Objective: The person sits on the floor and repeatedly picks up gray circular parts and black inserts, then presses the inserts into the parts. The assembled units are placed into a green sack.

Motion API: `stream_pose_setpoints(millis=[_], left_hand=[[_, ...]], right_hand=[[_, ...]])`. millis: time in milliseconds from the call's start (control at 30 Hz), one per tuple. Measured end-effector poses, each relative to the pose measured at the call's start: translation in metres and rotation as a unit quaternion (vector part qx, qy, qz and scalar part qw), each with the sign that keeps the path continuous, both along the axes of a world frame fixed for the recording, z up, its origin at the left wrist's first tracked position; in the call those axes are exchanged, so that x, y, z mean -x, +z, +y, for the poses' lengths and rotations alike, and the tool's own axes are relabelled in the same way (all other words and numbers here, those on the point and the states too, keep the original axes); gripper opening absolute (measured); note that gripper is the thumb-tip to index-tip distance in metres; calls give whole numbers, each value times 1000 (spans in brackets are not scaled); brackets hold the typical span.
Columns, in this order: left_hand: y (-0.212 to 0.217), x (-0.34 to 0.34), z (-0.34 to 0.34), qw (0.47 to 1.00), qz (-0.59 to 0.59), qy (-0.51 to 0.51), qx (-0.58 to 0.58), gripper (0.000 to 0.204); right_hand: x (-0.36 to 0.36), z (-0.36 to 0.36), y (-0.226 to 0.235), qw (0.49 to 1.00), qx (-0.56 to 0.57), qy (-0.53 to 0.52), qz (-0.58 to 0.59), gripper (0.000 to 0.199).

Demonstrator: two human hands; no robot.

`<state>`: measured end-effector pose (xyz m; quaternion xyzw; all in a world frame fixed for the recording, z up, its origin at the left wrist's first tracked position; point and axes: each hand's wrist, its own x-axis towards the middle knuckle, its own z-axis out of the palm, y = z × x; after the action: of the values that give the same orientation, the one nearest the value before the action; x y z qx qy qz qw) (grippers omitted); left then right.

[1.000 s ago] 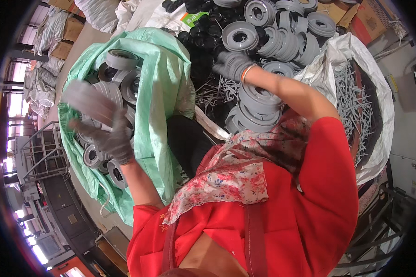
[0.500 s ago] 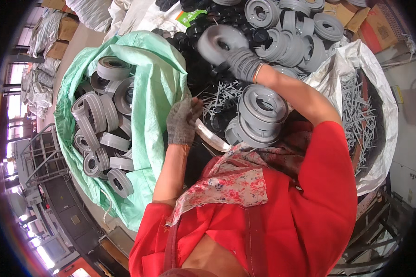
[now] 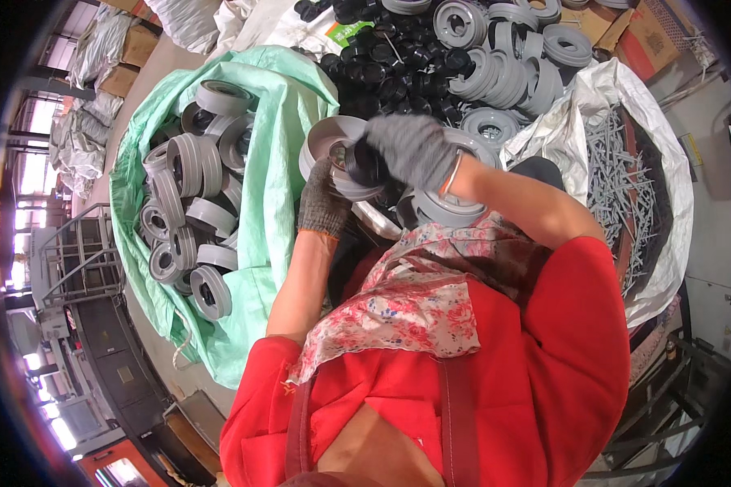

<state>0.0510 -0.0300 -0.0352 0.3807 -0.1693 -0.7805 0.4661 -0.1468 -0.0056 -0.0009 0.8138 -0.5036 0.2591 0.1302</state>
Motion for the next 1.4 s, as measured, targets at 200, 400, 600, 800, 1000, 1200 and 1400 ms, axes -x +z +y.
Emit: stream_pose_setpoints(millis=[200, 400, 600, 800, 1000, 1200, 1400], left_hand=[[34, -4, 46, 996, 21, -80, 19, 47], [34, -14, 62, 982, -104, -94, 126, 40], [43, -25, 61, 986, -35, -136, 95, 50], [53, -27, 60, 982, 13, -178, 63, 54], [48, -12, 75, 972, -92, -104, 188, 48], [41, -20, 75, 953, -181, -117, 213, 44], [70, -20, 71, 806, -457, -35, 375, 44]], right_hand=[[-9, -5, 3, 960, -273, -39, -54, 42], [-16, 18, 34, 939, -332, 10, -88, 71], [-13, 24, 37, 962, -171, 213, -17, 53], [-10, 27, 39, 951, -213, 214, 69, 53], [-26, 32, 23, 811, -448, 70, -370, 45], [-18, 33, 20, 889, -383, 76, -238, 57], [-5, 17, -50, 493, -668, 91, -550, 61]])
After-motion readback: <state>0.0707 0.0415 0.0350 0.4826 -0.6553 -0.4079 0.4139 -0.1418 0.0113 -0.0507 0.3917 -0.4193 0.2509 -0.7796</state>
